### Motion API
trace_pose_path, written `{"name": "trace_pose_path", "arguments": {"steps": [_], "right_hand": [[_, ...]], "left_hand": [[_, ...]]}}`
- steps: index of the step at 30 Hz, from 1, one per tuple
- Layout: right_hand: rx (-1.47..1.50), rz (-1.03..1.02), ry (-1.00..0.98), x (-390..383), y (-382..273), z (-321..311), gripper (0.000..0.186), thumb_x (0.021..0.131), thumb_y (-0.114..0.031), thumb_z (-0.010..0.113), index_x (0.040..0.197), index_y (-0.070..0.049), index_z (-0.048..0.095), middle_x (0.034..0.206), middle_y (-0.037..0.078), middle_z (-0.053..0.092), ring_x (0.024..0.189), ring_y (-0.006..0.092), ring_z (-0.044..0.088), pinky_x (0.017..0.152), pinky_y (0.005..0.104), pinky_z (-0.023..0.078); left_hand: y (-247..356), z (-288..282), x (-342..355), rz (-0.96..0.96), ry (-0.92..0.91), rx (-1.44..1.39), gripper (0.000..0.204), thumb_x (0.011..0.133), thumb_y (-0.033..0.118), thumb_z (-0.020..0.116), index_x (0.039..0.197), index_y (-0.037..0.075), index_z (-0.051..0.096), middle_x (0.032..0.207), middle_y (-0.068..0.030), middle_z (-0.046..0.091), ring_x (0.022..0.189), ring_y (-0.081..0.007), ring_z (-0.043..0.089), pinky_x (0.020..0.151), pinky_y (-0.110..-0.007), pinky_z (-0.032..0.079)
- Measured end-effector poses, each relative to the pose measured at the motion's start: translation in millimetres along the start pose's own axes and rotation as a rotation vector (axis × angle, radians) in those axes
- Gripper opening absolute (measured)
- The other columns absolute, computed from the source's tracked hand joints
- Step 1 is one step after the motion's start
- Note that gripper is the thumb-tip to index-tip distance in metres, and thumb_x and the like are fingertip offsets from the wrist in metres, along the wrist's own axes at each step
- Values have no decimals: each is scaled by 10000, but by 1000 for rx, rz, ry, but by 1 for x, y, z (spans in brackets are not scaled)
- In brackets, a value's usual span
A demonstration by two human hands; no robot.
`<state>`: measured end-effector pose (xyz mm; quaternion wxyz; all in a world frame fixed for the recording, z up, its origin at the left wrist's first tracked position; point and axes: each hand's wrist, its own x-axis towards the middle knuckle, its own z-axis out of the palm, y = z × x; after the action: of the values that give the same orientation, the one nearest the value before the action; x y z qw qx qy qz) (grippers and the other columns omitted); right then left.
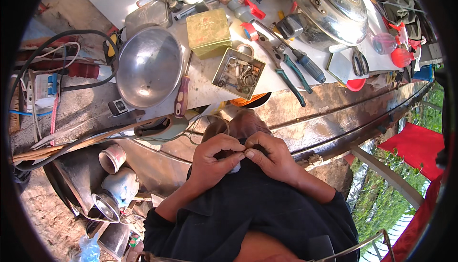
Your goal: The person opens a small metal box, retrieves a screwdriver, and uses it to adjust a white electrical socket. They then insert a small metal piece into the socket and tighten it with the screwdriver.
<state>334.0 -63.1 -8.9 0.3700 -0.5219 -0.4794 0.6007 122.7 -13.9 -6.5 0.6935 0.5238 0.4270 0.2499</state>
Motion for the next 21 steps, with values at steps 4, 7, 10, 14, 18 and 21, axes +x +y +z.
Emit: {"name": "trace_pose_path", "arguments": {"steps": [4, 7, 10, 14, 18, 21], "right_hand": [[-113, -1, -10, 7, 1, -1, 239, 1077, -211, 619, 958, -10, 672, 792, 109, 651, 666, 216, 666, 610, 348, 518], [61, 270, -82, 10, 0, -5, 210, 1050, -209, 652, 983, -13, 682, 849, 138, 654, 737, 282, 675, 666, 375, 528], [-67, 57, -46, 13, 0, -7, 201, 1029, -215, 677, 996, -17, 687, 880, 154, 657, 797, 327, 678, 705, 396, 533], [-222, -89, -27, 18, 0, -9, 185, 1013, -206, 697, 1019, -21, 686, 901, 163, 660, 825, 346, 684, 708, 409, 533], [-185, -83, -13, 21, 0, -9, 170, 977, -162, 734, 1068, -29, 681, 945, 152, 684, 860, 348, 703, 739, 411, 550], [-236, -150, 64, 23, 1, -3, 202, 943, -133, 767, 1096, -38, 679, 963, 138, 700, 876, 336, 716, 759, 402, 566]], "left_hand": [[0, -1, 8, 63, -6, -5, 143, 865, -29, 795, 988, 22, 744, 1001, -41, 692, 802, -91, 627, 673, -237, 487], [1, -4, 13, 73, -56, 21, 127, 875, -32, 793, 988, -1, 743, 1033, -77, 704, 860, -109, 674, 711, -241, 529], [2, -7, 17, 54, -18, 68, 126, 871, -33, 790, 986, -6, 747, 1027, -79, 707, 877, -117, 676, 741, -250, 535], [3, -7, 19, 70, -7, 50, 116, 875, -37, 782, 982, -11, 747, 1008, -79, 707, 892, -117, 679, 750, -256, 537], [1, -9, 19, -30, -10, -7, 171, 926, -34, 741, 1087, 3, 696, 1002, -62, 704, 888, -91, 669, 739, -246, 534], [-1, -8, 16, -97, 12, -127, 224, 964, -25, 702, 1164, 23, 612, 1003, -53, 691, 873, -77, 658, 733, -234, 531]]}}
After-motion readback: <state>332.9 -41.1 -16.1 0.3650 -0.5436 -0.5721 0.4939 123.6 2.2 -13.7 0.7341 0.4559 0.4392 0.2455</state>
